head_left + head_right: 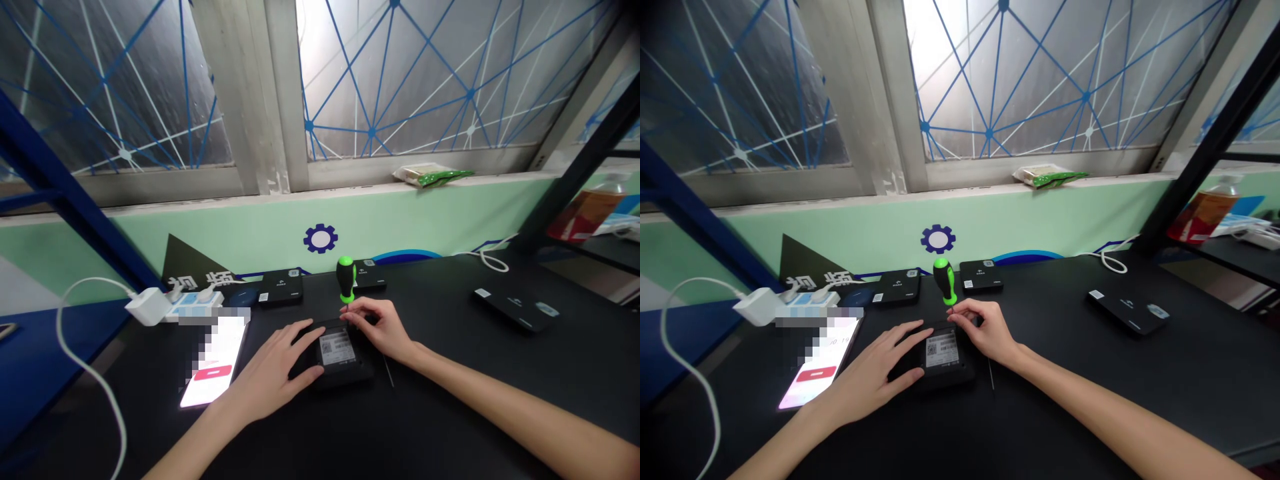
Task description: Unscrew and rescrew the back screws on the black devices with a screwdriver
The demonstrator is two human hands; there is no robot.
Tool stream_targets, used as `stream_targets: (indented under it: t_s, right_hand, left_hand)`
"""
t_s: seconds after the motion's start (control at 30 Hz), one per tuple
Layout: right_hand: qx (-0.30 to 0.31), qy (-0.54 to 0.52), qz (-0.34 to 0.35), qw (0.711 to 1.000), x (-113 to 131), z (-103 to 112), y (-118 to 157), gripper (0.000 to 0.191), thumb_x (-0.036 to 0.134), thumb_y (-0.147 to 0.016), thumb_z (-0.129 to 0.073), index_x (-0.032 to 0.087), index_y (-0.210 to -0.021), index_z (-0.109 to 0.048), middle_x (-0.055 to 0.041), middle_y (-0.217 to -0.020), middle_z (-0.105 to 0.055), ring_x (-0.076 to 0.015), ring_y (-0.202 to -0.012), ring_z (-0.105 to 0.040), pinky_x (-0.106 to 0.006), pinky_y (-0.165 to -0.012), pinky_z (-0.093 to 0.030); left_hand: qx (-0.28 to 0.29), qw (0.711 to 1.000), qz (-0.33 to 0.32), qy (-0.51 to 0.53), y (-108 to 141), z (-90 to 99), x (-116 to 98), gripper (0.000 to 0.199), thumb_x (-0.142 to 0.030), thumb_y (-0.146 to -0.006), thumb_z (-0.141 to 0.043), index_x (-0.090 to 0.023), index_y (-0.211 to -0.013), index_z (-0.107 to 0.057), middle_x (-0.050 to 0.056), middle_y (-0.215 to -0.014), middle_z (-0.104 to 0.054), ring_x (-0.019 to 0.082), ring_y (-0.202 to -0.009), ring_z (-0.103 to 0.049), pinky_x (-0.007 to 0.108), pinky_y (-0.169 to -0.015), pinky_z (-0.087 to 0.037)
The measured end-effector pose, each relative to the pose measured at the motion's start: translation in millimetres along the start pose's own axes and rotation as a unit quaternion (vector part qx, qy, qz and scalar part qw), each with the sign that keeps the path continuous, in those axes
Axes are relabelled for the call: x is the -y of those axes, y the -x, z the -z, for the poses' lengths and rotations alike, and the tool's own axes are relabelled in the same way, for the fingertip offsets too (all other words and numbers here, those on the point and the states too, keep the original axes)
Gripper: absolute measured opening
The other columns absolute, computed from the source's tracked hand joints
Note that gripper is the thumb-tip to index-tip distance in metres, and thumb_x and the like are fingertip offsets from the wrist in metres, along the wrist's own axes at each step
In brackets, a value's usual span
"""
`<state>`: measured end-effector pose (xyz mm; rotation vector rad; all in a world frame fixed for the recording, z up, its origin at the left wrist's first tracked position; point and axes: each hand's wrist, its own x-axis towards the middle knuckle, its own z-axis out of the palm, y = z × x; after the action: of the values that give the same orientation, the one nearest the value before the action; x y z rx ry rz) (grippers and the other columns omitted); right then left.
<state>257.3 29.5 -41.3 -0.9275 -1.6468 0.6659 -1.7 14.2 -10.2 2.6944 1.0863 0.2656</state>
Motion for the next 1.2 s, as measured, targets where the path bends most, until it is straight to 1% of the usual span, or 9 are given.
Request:
stream_targets:
  t_s: [0.1,0.23,0.37,0.47,0.6,0.73,0.97,1.1,1.2]
  right_hand:
    - [-0.011,0.008,-0.007,1.000,-0.4,-0.9,-0.2,0.012,0.030,-0.088,-0.068,0.018,-0.085,-0.069,-0.0049,-0.076,-0.072,-0.0170,-0.063,-0.065,-0.028,-0.060,-0.052]
    - [-0.019,-0.003,-0.015,1.000,-1.5,-1.5,-0.5,0.014,0.031,-0.086,-0.070,0.018,-0.081,-0.067,-0.0049,-0.077,-0.071,-0.0167,-0.064,-0.064,-0.027,-0.060,-0.051]
    - [-0.020,-0.013,-0.018,1.000,-1.2,-1.8,-0.9,0.016,0.032,-0.085,-0.072,0.018,-0.080,-0.065,-0.0043,-0.075,-0.069,-0.0166,-0.064,-0.064,-0.027,-0.060,-0.052]
    - [-0.006,-0.015,-0.006,1.000,2.0,-1.0,-0.6,0.013,0.030,-0.088,-0.068,0.017,-0.086,-0.067,-0.0041,-0.075,-0.069,-0.0163,-0.063,-0.064,-0.028,-0.061,-0.052]
    - [0.021,-0.010,0.012,1.000,4.6,1.1,0.8,0.013,0.026,-0.093,-0.061,0.017,-0.096,-0.070,-0.0063,-0.083,-0.073,-0.0177,-0.069,-0.067,-0.029,-0.066,-0.054]
    - [0.019,-0.009,0.018,1.000,1.0,1.3,1.6,0.014,0.023,-0.093,-0.061,0.018,-0.101,-0.071,-0.0064,-0.085,-0.075,-0.0186,-0.072,-0.070,-0.029,-0.068,-0.054]
    - [-0.018,0.025,0.021,0.999,-0.2,-1.5,-0.3,0.009,0.026,-0.087,-0.068,0.018,-0.089,-0.072,-0.0054,-0.082,-0.074,-0.0164,-0.064,-0.065,-0.027,-0.062,-0.052]
    - [-0.021,0.026,0.016,0.999,0.6,-1.9,-0.9,0.011,0.028,-0.086,-0.070,0.018,-0.087,-0.072,-0.0055,-0.080,-0.074,-0.0166,-0.062,-0.065,-0.027,-0.060,-0.052]
    - [-0.017,0.013,0.018,1.000,0.6,-1.2,-0.1,0.012,0.028,-0.089,-0.067,0.018,-0.089,-0.072,-0.0069,-0.085,-0.075,-0.0176,-0.066,-0.067,-0.028,-0.063,-0.054]
  left_hand:
    - [-0.007,1.000,-0.004,-0.002,-0.3,-1.2,0.6,0.054,-0.054,-0.101,-0.045,-0.039,-0.151,-0.031,0.003,-0.156,-0.035,0.031,-0.136,-0.041,0.051,-0.109,-0.038]
    - [-0.011,1.000,-0.004,-0.002,0.3,-2.1,1.1,0.054,-0.054,-0.101,-0.045,-0.039,-0.151,-0.032,0.003,-0.155,-0.035,0.031,-0.136,-0.042,0.049,-0.108,-0.039]
    - [-0.007,1.000,-0.001,-0.004,0.4,-2.0,1.6,0.054,-0.054,-0.101,-0.045,-0.039,-0.151,-0.031,0.002,-0.156,-0.035,0.031,-0.137,-0.041,0.051,-0.109,-0.038]
    - [-0.009,1.000,-0.004,-0.004,-0.1,-1.5,1.5,0.054,-0.053,-0.101,-0.046,-0.039,-0.151,-0.031,0.003,-0.156,-0.036,0.031,-0.137,-0.041,0.051,-0.109,-0.038]
    - [-0.014,1.000,-0.008,-0.004,-0.6,-0.8,0.4,0.054,-0.052,-0.101,-0.046,-0.039,-0.151,-0.032,0.003,-0.155,-0.037,0.031,-0.136,-0.042,0.050,-0.108,-0.040]
    - [-0.012,1.000,-0.005,-0.004,0.0,-0.2,-0.3,0.054,-0.052,-0.101,-0.046,-0.039,-0.151,-0.032,0.002,-0.155,-0.036,0.030,-0.136,-0.042,0.049,-0.108,-0.041]
    - [-0.014,1.000,-0.005,-0.005,0.2,-1.3,0.7,0.054,-0.052,-0.101,-0.046,-0.039,-0.151,-0.032,0.002,-0.155,-0.037,0.031,-0.136,-0.042,0.051,-0.109,-0.040]
    - [-0.011,1.000,-0.002,-0.003,0.0,-1.5,0.6,0.054,-0.053,-0.101,-0.046,-0.039,-0.151,-0.031,0.002,-0.155,-0.036,0.030,-0.136,-0.042,0.050,-0.108,-0.040]
    - [-0.002,1.000,0.003,-0.004,0.2,-0.6,0.3,0.054,-0.054,-0.101,-0.045,-0.039,-0.151,-0.031,0.001,-0.156,-0.035,0.030,-0.137,-0.041,0.050,-0.110,-0.038]
